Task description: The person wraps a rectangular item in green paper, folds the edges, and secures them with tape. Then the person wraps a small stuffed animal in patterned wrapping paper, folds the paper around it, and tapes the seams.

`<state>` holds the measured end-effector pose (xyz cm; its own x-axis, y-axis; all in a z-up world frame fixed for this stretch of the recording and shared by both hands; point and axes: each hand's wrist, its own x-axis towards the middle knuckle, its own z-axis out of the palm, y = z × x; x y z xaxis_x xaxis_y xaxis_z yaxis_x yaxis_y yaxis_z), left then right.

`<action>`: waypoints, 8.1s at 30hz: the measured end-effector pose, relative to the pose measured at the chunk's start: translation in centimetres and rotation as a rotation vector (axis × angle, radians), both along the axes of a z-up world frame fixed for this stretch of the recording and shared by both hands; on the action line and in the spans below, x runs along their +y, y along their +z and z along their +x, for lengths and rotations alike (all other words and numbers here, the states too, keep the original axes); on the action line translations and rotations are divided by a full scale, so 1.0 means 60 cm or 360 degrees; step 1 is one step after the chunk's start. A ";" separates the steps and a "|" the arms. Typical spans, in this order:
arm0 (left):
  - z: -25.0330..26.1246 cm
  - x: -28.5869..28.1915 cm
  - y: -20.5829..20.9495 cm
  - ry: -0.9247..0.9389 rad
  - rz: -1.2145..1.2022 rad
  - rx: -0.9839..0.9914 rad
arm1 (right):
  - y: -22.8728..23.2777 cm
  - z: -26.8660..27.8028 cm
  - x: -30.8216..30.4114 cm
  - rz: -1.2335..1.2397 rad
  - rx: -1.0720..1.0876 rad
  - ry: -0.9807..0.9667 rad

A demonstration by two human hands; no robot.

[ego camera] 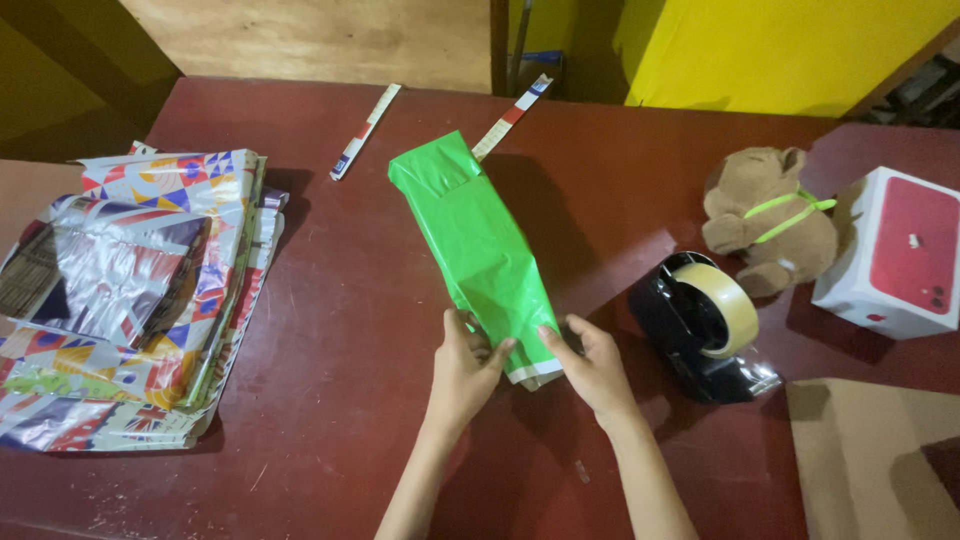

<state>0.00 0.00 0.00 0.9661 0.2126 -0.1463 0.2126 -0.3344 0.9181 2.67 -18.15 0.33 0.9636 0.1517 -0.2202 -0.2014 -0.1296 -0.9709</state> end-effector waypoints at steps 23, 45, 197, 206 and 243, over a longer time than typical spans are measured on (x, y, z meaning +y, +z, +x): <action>-0.009 0.024 0.016 -0.0075 0.0044 0.0025 | -0.031 -0.022 0.004 0.0107 -0.0074 0.0044; -0.064 0.104 0.009 -0.0744 0.1639 -0.0973 | 0.026 -0.070 0.015 -0.1675 -0.1781 0.0611; -0.102 0.007 0.024 -0.0021 0.0209 -0.0513 | -0.008 -0.118 0.055 -0.1091 -0.1372 -0.0322; -0.118 0.031 0.018 -0.0094 0.0318 -0.0611 | 0.010 -0.123 0.074 -0.1811 -0.1807 -0.0274; -0.097 0.036 -0.009 -0.0324 0.1413 -0.0528 | 0.004 -0.091 0.070 -0.2306 -0.2164 0.0289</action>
